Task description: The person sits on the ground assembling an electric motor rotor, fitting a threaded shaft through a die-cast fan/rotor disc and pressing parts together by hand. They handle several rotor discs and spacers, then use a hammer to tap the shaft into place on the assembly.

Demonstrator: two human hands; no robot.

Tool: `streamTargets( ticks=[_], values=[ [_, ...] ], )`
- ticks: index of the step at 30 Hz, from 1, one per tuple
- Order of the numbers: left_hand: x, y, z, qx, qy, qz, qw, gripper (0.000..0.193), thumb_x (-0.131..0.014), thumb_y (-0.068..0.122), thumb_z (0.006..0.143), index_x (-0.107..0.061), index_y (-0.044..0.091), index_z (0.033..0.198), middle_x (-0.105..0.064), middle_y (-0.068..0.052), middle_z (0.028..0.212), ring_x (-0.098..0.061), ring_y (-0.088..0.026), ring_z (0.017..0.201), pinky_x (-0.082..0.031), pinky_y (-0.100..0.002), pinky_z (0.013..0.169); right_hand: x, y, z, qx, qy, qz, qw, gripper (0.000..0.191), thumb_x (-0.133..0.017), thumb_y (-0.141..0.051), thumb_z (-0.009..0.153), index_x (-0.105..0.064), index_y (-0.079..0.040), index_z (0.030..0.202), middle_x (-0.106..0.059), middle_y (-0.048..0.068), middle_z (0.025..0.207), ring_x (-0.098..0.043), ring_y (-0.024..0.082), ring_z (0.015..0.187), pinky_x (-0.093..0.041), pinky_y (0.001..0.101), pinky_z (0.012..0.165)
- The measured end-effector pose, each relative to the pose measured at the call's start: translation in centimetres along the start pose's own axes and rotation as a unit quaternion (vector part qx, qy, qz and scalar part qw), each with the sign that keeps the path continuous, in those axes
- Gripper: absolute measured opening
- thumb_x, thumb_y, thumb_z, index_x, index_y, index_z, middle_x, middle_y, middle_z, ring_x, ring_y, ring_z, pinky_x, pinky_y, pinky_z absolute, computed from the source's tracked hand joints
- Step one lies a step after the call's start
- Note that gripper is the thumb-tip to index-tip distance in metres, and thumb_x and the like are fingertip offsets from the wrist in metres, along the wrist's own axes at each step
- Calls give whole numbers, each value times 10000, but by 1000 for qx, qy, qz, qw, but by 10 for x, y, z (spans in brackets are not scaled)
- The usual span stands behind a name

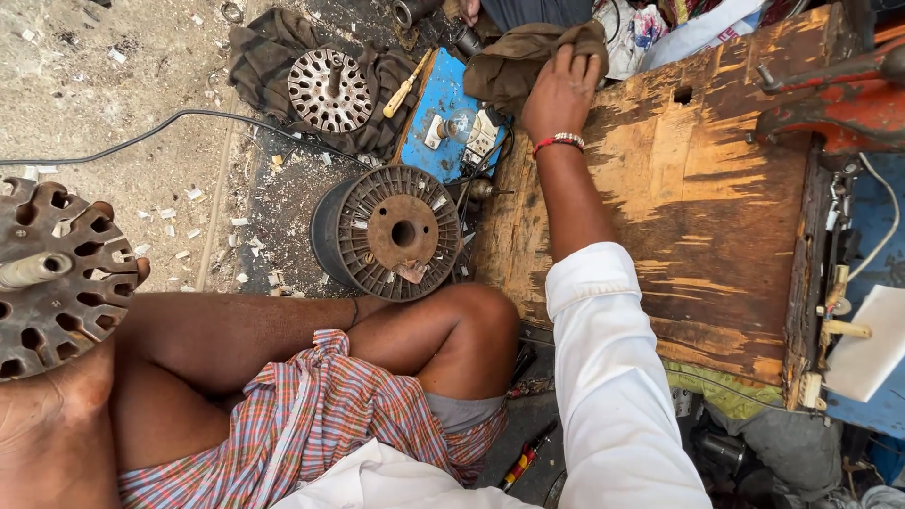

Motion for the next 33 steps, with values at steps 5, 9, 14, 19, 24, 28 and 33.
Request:
streamTargets(
  ticks=[5,9,14,19,24,28,33],
  values=[
    [-2,-1,-3,-1,9,4,1000,878,-528,705,968,-489,37,1536,-561,-136,1471,-538,-336,1322,-445,-516,1160,-35,-37,-17,99,-39,76,991,216,-589,-144,1014,-752,-40,1110,-651,148,1282,-562,347,1277,-305,489,1191],
    [-4,-3,-1,-3,15,7,1000,876,-522,704,971,-491,34,1533,-562,-141,1466,-539,-341,1317,-446,-521,1156,-47,-57,-15,142,-46,225,963,271,-635,-219,896,-750,-63,1086,-686,132,1214,-603,327,1186,-359,496,1104],
    [-5,-8,2,-1,25,14,1000,873,-514,702,973,-493,29,1530,-562,-148,1460,-541,-347,1311,-447,-527,1150,-84,-57,-3,97,-160,202,961,322,-558,-307,996,-735,-65,1114,-694,164,1202,-627,363,1134,-388,542,1070],
    [-4,-8,1,-7,40,15,999,871,-507,700,976,-496,24,1526,-563,-154,1455,-542,-353,1304,-448,-532,1145,-122,-23,18,-96,-291,244,920,463,-481,-409,1055,-708,-32,1197,-645,228,1284,-607,423,1165,-462,547,1004],
    [-6,-6,0,-16,38,19,999,869,-499,699,979,-498,20,1522,-564,-160,1449,-544,-359,1298,-449,-538,1139,-120,-15,35,-175,-289,210,918,487,-473,-446,1030,-677,-43,1210,-634,218,1256,-618,413,1140,-445,569,1000],
    [-7,-7,-2,-19,33,10,999,868,-493,697,981,-500,16,1519,-564,-165,1444,-545,-364,1293,-450,-543,1135,-94,-16,25,-140,-253,139,947,441,-461,-416,1058,-742,-90,1158,-710,170,1197,-669,369,1106,-334,608,1119],
    [-9,-7,-1,-27,13,-4,1000,866,-486,695,984,-503,12,1516,-565,-171,1438,-546,-371,1287,-451,-548,1129,-46,-30,14,-115,-215,217,945,305,-587,-339,1025,-745,-138,1192,-729,153,1170,-696,345,1055,-545,475,923]
  ],
)
Point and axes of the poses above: each hand's wrist, its own z-axis towards the middle knuckle, its own x-axis out of the back of the hand, y = z × x, the point moved 9 cm from there along z, towards the middle knuckle
